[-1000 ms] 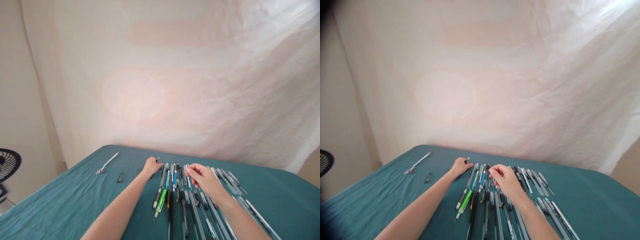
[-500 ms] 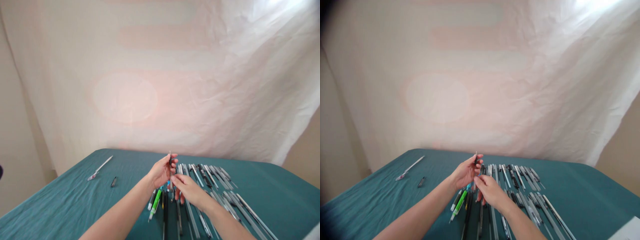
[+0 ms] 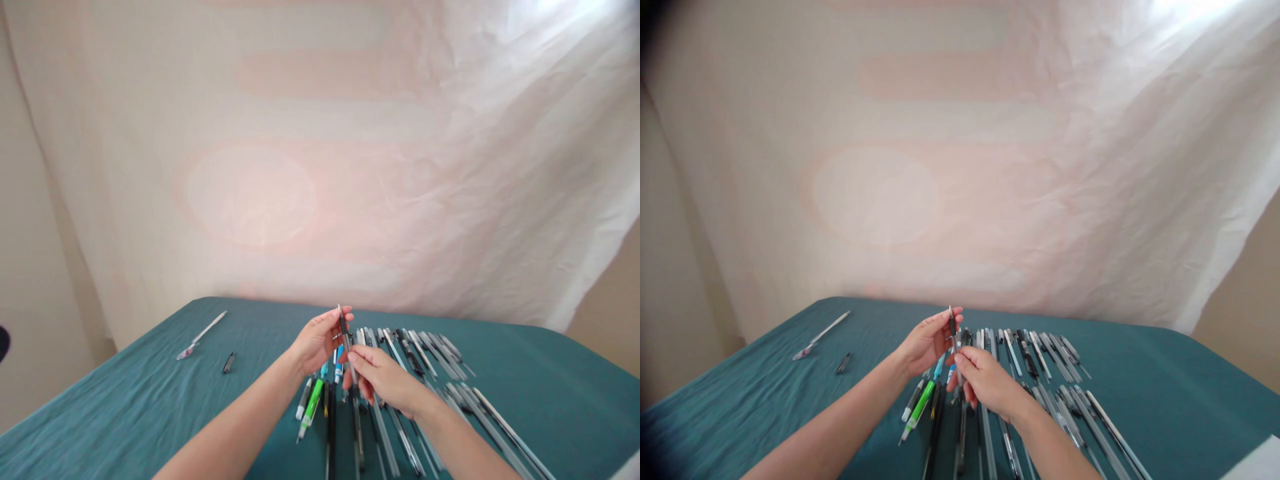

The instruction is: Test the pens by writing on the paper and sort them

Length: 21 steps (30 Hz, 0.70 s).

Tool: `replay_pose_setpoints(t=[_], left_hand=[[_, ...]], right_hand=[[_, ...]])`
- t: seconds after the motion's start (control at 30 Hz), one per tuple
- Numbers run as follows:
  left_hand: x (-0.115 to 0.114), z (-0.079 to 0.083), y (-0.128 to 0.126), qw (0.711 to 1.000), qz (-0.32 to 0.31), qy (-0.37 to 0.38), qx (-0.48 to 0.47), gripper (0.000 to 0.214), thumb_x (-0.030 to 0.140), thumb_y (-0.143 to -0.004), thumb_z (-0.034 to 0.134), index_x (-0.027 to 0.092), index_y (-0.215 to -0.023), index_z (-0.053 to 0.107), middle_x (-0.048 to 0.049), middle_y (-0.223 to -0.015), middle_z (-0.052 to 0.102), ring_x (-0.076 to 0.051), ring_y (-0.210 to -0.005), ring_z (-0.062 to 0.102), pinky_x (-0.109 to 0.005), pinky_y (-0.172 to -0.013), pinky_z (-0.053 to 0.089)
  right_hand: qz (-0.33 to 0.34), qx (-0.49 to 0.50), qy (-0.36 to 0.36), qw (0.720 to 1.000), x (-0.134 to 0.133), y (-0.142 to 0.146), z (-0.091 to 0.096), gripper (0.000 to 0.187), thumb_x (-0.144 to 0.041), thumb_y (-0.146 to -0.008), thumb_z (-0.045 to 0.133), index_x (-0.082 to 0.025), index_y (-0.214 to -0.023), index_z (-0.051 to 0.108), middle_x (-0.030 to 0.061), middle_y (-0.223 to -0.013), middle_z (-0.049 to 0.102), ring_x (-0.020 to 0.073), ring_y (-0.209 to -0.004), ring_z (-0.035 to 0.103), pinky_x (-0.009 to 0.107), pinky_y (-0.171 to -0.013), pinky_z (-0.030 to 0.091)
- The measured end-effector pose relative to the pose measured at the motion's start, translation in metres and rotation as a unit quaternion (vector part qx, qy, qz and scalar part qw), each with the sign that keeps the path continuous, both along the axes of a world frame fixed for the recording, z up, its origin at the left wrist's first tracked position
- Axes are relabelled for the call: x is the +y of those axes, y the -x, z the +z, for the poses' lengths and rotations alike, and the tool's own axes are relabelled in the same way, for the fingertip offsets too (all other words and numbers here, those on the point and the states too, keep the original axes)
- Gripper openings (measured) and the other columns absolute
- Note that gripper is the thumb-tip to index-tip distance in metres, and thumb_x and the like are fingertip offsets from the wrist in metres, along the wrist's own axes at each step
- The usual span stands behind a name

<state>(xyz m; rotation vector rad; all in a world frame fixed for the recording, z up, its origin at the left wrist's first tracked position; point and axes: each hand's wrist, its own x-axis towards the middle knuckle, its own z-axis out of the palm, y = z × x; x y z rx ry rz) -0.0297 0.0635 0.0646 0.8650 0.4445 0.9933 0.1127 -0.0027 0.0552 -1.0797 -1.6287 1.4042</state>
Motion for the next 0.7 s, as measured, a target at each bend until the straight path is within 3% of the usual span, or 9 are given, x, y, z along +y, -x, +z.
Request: replay_pose_setpoints(t=[0.13, 0.27, 0.43, 0.6, 0.7], left_hand=[[0.0015, -0.0009, 0.0015, 0.999, 0.024, -0.025, 0.020, 0.023, 0.029, -0.075, 0.063, 0.013, -0.092, 0.064, -0.0063, -0.086, 0.066, -0.011, -0.074, 0.058, -0.023, -0.071, 0.044], [0.0036, -0.0032, 0.0019, 0.998, 0.042, -0.030, 0.027, 0.021, 0.026, -0.073, 0.064, 0.012, -0.089, 0.064, -0.0073, -0.086, 0.066, -0.012, -0.076, 0.059, -0.024, -0.077, 0.044], [0.0054, -0.0061, 0.0020, 0.999, 0.043, -0.010, 0.021, 0.022, 0.026, -0.073, 0.064, 0.013, -0.091, 0.064, -0.0063, -0.089, 0.067, -0.010, -0.074, 0.060, -0.022, -0.072, 0.046], [0.0057, -0.0065, 0.0025, 1.000, 0.029, 0.007, 0.009, 0.022, 0.025, -0.074, 0.064, 0.013, -0.093, 0.063, -0.0062, -0.090, 0.066, -0.010, -0.072, 0.060, -0.020, -0.066, 0.047], [0.0058, -0.0063, 0.0026, 1.000, 0.028, 0.005, 0.007, 0.021, 0.024, -0.074, 0.063, 0.014, -0.092, 0.064, -0.0060, -0.089, 0.066, -0.010, -0.072, 0.060, -0.021, -0.068, 0.047]], right_hand=[[0.001, -0.007, 0.008, 1.000, 0.0003, -0.0012, 0.0010, 0.039, -0.050, -0.080, 0.042, -0.014, -0.085, 0.054, 0.0019, -0.070, 0.064, 0.0045, -0.039, 0.042, 0.015, -0.035, 0.032], [-0.038, -0.023, -0.007, 0.999, 0.0029, -0.0047, 0.0000, 0.034, -0.047, -0.077, 0.050, -0.014, -0.076, 0.055, 0.0025, -0.071, 0.064, 0.0051, -0.043, 0.043, 0.016, -0.037, 0.033], [-0.082, -0.008, 0.014, 0.996, 0.0046, -0.0080, -0.0013, 0.034, -0.048, -0.070, 0.060, -0.016, -0.073, 0.050, -0.0018, -0.060, 0.058, 0.0038, -0.040, 0.036, 0.015, -0.035, 0.025], [-0.054, 0.063, 0.049, 0.995, 0.0008, -0.0060, 0.0049, 0.042, -0.058, -0.079, 0.042, -0.017, -0.083, 0.054, -0.0057, -0.054, 0.045, 0.0037, -0.037, 0.027, 0.015, -0.034, 0.019], [-0.070, 0.064, 0.026, 0.995, 0.0009, -0.0054, 0.0062, 0.044, -0.057, -0.078, 0.043, -0.016, -0.079, 0.056, -0.0051, -0.055, 0.045, 0.0042, -0.039, 0.028, 0.016, -0.035, 0.020]])
